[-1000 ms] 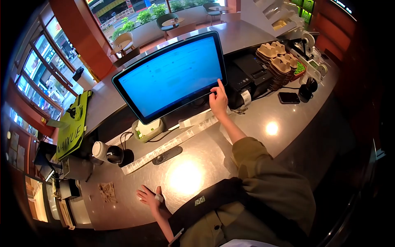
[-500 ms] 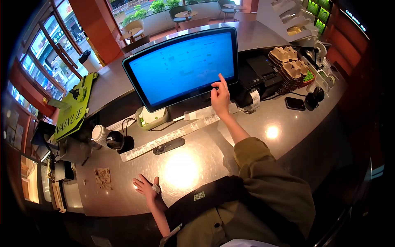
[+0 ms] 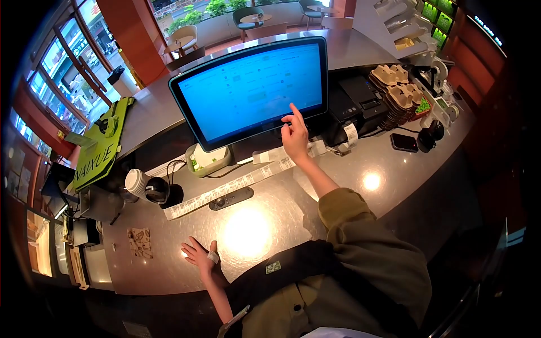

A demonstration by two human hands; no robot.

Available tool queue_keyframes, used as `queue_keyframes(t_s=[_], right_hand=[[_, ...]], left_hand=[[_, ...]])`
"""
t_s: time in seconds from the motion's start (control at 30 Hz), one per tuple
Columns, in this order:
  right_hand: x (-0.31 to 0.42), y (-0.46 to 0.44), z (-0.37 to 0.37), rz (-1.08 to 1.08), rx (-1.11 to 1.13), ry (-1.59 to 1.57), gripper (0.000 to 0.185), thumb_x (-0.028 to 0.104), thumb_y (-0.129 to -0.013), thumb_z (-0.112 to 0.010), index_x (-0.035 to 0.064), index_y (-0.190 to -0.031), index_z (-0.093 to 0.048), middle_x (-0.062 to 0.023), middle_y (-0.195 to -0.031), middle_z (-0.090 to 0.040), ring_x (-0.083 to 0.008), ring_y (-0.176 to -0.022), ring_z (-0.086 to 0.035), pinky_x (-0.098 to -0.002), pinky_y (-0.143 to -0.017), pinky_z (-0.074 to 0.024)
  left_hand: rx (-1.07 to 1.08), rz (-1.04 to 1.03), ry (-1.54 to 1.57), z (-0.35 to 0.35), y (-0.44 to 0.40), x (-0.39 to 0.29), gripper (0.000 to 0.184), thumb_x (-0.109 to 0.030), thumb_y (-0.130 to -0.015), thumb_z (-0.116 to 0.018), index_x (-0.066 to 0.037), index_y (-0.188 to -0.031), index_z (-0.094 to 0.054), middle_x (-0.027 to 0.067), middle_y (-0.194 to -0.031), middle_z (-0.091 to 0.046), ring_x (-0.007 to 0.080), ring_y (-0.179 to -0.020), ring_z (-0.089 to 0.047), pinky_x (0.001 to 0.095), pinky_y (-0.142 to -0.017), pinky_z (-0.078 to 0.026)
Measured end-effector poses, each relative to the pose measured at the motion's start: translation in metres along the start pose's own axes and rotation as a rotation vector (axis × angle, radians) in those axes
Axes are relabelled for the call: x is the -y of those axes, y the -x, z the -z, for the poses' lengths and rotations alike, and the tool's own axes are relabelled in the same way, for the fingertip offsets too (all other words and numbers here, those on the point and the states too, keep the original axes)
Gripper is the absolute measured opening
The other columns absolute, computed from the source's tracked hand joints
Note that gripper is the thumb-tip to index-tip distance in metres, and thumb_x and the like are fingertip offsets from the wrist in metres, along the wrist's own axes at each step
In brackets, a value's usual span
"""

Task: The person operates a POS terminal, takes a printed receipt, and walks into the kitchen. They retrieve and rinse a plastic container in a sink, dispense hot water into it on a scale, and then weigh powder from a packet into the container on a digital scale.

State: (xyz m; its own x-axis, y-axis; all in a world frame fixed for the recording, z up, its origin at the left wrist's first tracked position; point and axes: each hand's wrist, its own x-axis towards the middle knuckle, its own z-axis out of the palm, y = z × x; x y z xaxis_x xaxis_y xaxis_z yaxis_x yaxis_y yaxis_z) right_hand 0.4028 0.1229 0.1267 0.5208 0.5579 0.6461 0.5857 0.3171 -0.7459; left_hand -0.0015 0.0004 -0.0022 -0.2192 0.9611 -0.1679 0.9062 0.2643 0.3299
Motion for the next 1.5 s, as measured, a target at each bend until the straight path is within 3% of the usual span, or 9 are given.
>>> queue_keyframes(t_s=[0.3, 0.4, 0.5, 0.57, 0.63, 0.73, 0.93, 1.17, 1.5], right_hand=[[0.000, 0.005, 0.000, 0.005, 0.013, 0.017, 0.009, -0.001, -0.070, -0.048, 0.0022, -0.078, -0.052, -0.0162, -0.120, -0.046, -0.0185, -0.055, -0.054, -0.0272, -0.052, -0.0428], [-0.001, 0.004, 0.000, 0.018, -0.004, 0.021, 0.010, -0.001, -0.070, -0.048, 0.0026, -0.079, -0.052, -0.0161, -0.119, -0.047, -0.0199, -0.059, -0.055, -0.0280, -0.054, -0.0431], [-0.004, -0.001, -0.010, 0.118, -0.023, 0.034, 0.010, -0.001, -0.070, -0.047, 0.0021, -0.078, -0.052, -0.0168, -0.117, -0.048, -0.0224, -0.066, -0.056, -0.0280, -0.054, -0.0431], [-0.011, -0.003, -0.019, 0.094, 0.050, -0.125, 0.047, -0.007, -0.074, -0.043, 0.0014, -0.120, -0.040, -0.0058, -0.081, -0.054, -0.0073, -0.050, -0.046, -0.0200, -0.045, -0.0391], [0.009, -0.003, -0.021, 0.101, 0.084, -0.141, 0.042, -0.006, -0.076, -0.043, -0.0009, -0.117, -0.042, -0.0067, -0.085, -0.054, -0.0078, -0.050, -0.048, -0.0203, -0.046, -0.0402], [0.033, 0.000, -0.019, 0.048, 0.139, -0.196, 0.010, -0.004, -0.075, -0.043, -0.0042, -0.082, -0.050, -0.0163, -0.126, -0.040, -0.0068, -0.049, -0.049, -0.0186, -0.045, -0.0390], [0.032, 0.002, -0.014, 0.035, 0.136, -0.206, 0.010, -0.004, -0.075, -0.042, -0.0048, -0.081, -0.050, -0.0155, -0.124, -0.042, -0.0091, -0.050, -0.051, -0.0202, -0.044, -0.0394], [0.023, 0.006, -0.016, 0.013, 0.148, -0.186, 0.010, -0.003, -0.074, -0.043, -0.0045, -0.081, -0.051, -0.0150, -0.123, -0.042, -0.0096, -0.051, -0.052, -0.0202, -0.045, -0.0400], [0.008, 0.010, -0.021, 0.010, 0.146, -0.189, 0.012, -0.004, -0.073, -0.045, -0.0030, -0.081, -0.054, -0.0139, -0.120, -0.046, -0.0095, -0.052, -0.048, -0.0204, -0.045, -0.0372]], left_hand=[[0.001, -0.012, 0.023, 0.000, 0.001, 0.001, 0.094, -0.054, -0.070, -0.057, -0.011, -0.136, -0.007, 0.0252, -0.138, 0.008, 0.0383, -0.128, 0.009, 0.0507, -0.100, 0.004], [-0.058, -0.015, -0.050, -0.001, 0.003, -0.001, 0.090, -0.049, -0.071, -0.060, -0.008, -0.135, -0.012, 0.0275, -0.137, -0.003, 0.0406, -0.127, -0.002, 0.0508, -0.101, -0.005], [0.082, 0.057, 0.085, 0.019, -0.015, -0.016, 0.080, -0.042, -0.075, -0.059, -0.003, -0.132, -0.019, 0.0283, -0.132, -0.021, 0.0398, -0.122, -0.024, 0.0450, -0.097, -0.025], [-0.164, -0.234, 0.668, 0.024, -0.026, -0.041, 0.063, -0.028, -0.081, -0.056, 0.003, -0.127, -0.027, 0.0226, -0.128, -0.030, 0.0308, -0.117, -0.033, 0.0393, -0.095, -0.030], [-0.354, -0.448, 0.595, 0.060, -0.024, -0.089, 0.067, -0.024, -0.077, -0.060, 0.000, -0.128, -0.025, 0.0238, -0.131, -0.025, 0.0355, -0.122, -0.023, 0.0409, -0.100, -0.021], [-0.272, -0.529, 0.824, 0.087, -0.025, -0.130, 0.072, -0.033, -0.076, -0.060, 0.000, -0.129, -0.024, 0.0229, -0.134, -0.021, 0.0348, -0.126, -0.018, 0.0404, -0.101, -0.017], [-0.182, -0.621, 0.885, 0.101, -0.016, -0.154, 0.069, -0.032, -0.078, -0.059, 0.000, -0.129, -0.026, 0.0218, -0.132, -0.025, 0.0317, -0.125, -0.021, 0.0383, -0.101, -0.018], [-0.105, -0.578, 1.031, 0.102, -0.015, -0.159, 0.057, -0.038, -0.089, -0.039, -0.003, -0.131, -0.023, 0.0193, -0.129, -0.031, 0.0277, -0.121, -0.030, 0.0351, -0.098, -0.025], [0.052, -0.538, 1.028, 0.093, -0.010, -0.155, 0.061, -0.050, -0.089, -0.021, -0.006, -0.132, -0.025, 0.0176, -0.125, -0.039, 0.0237, -0.118, -0.035, 0.0345, -0.098, -0.025]])
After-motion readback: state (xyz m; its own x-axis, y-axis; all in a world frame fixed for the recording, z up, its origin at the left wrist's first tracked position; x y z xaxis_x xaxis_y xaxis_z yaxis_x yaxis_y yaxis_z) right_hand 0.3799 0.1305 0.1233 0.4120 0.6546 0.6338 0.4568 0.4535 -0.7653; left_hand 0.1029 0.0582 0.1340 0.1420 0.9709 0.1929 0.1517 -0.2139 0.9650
